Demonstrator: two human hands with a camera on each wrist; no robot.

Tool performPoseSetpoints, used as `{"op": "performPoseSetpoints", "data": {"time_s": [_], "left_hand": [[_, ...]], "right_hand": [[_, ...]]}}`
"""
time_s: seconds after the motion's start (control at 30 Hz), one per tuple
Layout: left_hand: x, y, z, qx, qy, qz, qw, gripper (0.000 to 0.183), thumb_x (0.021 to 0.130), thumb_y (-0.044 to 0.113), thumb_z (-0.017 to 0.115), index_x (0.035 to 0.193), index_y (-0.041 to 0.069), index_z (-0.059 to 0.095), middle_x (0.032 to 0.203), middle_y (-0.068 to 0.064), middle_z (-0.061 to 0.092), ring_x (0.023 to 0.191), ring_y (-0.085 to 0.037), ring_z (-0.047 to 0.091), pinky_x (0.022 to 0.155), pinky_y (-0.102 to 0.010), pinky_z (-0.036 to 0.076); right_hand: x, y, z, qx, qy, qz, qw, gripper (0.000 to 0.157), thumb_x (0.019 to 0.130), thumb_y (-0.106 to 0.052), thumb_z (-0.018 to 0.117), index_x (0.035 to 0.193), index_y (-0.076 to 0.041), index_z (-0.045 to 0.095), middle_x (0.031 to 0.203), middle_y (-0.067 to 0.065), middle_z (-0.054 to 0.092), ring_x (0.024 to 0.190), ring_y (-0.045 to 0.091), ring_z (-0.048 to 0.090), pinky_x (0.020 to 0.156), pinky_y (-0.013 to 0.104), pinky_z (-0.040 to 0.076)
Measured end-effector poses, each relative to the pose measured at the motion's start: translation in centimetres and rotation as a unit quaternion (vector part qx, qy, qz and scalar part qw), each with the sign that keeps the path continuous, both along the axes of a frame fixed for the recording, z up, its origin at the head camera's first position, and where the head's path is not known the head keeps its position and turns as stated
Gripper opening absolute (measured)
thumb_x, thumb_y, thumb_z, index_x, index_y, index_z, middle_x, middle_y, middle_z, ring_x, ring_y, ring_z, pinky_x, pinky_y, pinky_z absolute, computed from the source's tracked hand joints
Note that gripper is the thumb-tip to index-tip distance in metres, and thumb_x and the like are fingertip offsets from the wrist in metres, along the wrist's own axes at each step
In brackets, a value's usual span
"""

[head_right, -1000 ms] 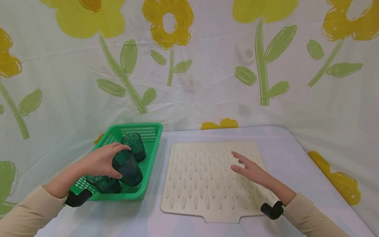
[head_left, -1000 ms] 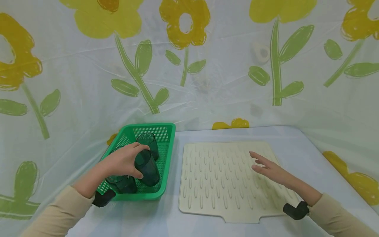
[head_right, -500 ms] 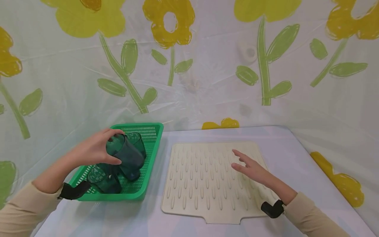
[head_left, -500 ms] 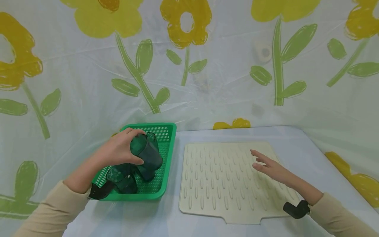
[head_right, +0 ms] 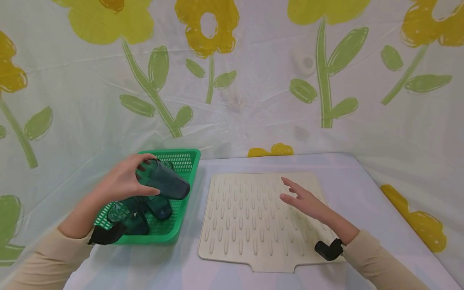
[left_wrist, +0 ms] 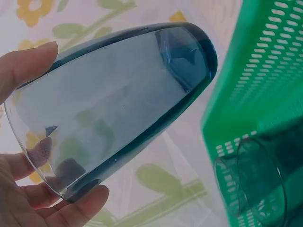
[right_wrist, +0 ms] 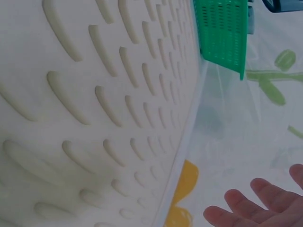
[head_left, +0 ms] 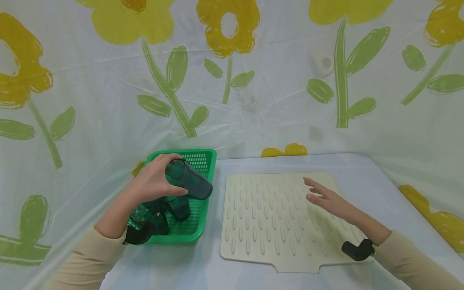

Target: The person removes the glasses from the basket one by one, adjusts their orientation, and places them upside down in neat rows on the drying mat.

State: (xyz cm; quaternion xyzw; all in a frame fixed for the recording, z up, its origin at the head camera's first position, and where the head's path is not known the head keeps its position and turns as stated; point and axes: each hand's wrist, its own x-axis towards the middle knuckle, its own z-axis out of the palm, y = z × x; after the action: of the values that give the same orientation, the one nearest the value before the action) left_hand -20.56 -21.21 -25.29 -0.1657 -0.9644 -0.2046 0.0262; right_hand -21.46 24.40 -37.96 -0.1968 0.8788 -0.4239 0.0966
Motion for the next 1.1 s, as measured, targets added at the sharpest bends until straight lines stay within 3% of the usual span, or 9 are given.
{"op": "performPoseSetpoints", "data": {"time_s": [0.6,1.1], "left_hand": [[-0.7,2.3,-1.9,0.099,0.022,0.016,0.9947,0.080,0.068,0.035,0.079,0.133,0.007,0.040,0.129,-0.016,0.044,0.107,-0.032,0.049,0.079,-0.047,0.048],[-0.8,4.5,-3.5,0.179,0.018,0.025,0.9833,0.078,0.068,0.031,0.079,0.133,0.009,0.041,0.126,-0.015,0.045,0.105,-0.031,0.049,0.075,-0.043,0.049]], "right_hand": [[-0.9,-1.1,1.4,-0.029,-0.020,0.004,0.999,0.064,0.097,-0.031,0.043,0.148,-0.011,0.010,0.150,0.020,0.014,0.132,0.044,0.019,0.093,0.064,0.031],[-1.3,-2.7,2.2,-0.051,-0.009,0.017,0.999,0.064,0.097,-0.030,0.044,0.148,-0.014,0.011,0.150,0.019,0.015,0.133,0.044,0.020,0.094,0.064,0.031]]}}
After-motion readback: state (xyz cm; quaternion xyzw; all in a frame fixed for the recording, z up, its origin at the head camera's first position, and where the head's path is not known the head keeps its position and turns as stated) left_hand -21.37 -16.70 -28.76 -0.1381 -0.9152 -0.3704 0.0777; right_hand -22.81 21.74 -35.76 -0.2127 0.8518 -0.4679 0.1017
